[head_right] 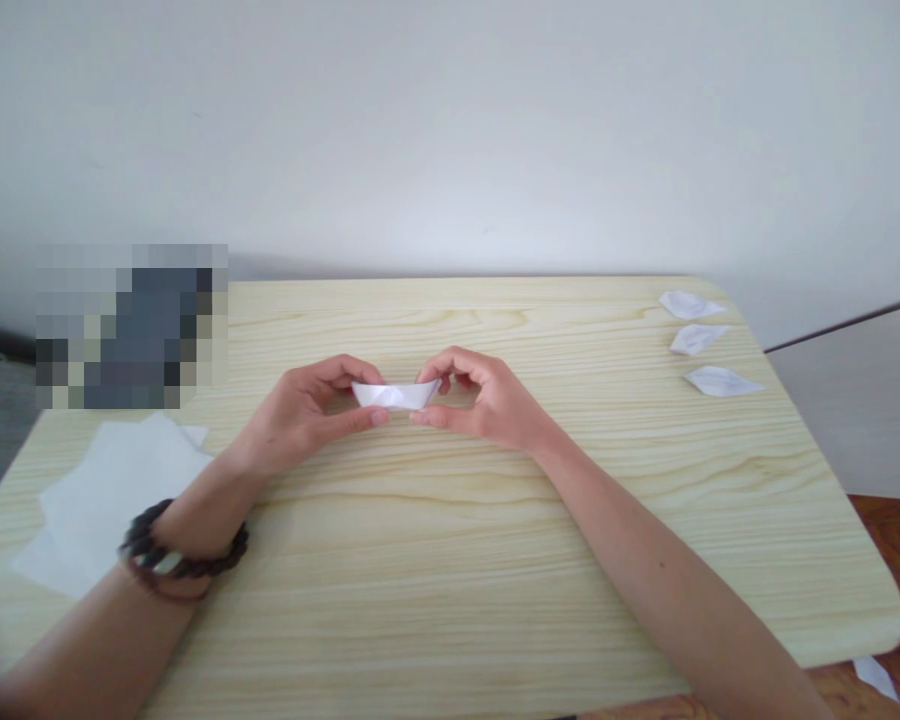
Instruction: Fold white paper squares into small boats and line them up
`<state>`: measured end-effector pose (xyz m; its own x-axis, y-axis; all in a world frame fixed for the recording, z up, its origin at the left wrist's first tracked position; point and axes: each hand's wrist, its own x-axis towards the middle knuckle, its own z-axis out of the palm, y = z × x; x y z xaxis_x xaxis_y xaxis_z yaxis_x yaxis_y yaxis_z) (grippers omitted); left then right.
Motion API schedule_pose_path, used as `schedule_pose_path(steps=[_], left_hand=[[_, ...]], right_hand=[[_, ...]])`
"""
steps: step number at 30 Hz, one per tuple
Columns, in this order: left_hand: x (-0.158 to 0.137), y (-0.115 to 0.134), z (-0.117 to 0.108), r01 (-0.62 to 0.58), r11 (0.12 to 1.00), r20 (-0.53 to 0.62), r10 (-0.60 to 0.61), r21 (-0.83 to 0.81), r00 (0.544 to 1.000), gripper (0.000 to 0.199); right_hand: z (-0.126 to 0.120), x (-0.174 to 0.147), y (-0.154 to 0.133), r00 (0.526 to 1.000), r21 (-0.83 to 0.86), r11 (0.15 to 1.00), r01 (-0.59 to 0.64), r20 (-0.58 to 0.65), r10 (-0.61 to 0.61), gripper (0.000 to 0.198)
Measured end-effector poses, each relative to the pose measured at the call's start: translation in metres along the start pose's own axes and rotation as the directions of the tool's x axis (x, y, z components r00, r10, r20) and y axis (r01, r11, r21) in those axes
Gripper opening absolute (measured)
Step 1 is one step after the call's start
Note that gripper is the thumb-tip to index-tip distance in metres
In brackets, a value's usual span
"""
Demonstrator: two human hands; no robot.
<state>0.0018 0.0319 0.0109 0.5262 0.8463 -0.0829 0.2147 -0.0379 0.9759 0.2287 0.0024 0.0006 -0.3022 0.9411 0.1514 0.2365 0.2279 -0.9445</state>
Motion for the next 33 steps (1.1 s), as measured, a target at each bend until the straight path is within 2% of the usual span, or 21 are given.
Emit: schedule_pose_path(steps=[6, 10, 14, 20, 23, 26, 30, 33], left_hand=[[0.001, 0.0, 0.001, -0.069, 0.994, 0.029, 0.067, 0.082, 0.997, 0.034], [0.004, 0.002, 0.002, -0.126, 0.99, 0.062, 0.122, 0.067, 0.991, 0.029], [0.006, 0.005, 0.003, -0.107, 0.994, 0.092, 0.104, 0.029, 0.99, 0.028], [0.006, 0.003, -0.001, -0.082, 0.996, 0.113, 0.084, -0.022, 0.99, 0.028], [0.007, 0.004, 0.002, -0.095, 0.989, 0.139, 0.11, -0.114, 0.984, 0.023], [0.009, 0.008, 0.01, -0.048, 0.962, 0.194, 0.104, -0.27, 0.976, 0.022], [0.012, 0.009, 0.019, -0.024, 0.953, 0.097, 0.055, -0.301, 0.994, 0.023], [0.014, 0.006, 0.021, -0.057, 0.932, 0.012, 0.066, -0.357, 0.998, 0.022]], right_hand=[[-0.001, 0.001, 0.002, 1.0, 0.154, 0.988, -0.023, 0.022, 0.02, 0.034], [-0.004, 0.003, 0.003, 0.99, 0.26, 0.957, -0.129, 0.094, 0.108, 0.041], [-0.008, 0.004, 0.004, 0.966, 0.37, 0.901, -0.228, 0.203, 0.161, 0.043], [-0.008, 0.006, 0.003, 0.97, 0.413, 0.885, -0.216, 0.196, 0.145, 0.04], [-0.008, 0.006, 0.003, 0.974, 0.421, 0.883, -0.207, 0.178, 0.143, 0.042], [-0.01, 0.007, 0.005, 0.979, 0.47, 0.86, -0.198, 0.143, 0.147, 0.045], [-0.01, 0.008, 0.007, 0.983, 0.552, 0.814, -0.181, 0.068, 0.173, 0.05], [-0.005, 0.008, 0.005, 0.983, 0.582, 0.792, -0.184, 0.094, 0.16, 0.057]])
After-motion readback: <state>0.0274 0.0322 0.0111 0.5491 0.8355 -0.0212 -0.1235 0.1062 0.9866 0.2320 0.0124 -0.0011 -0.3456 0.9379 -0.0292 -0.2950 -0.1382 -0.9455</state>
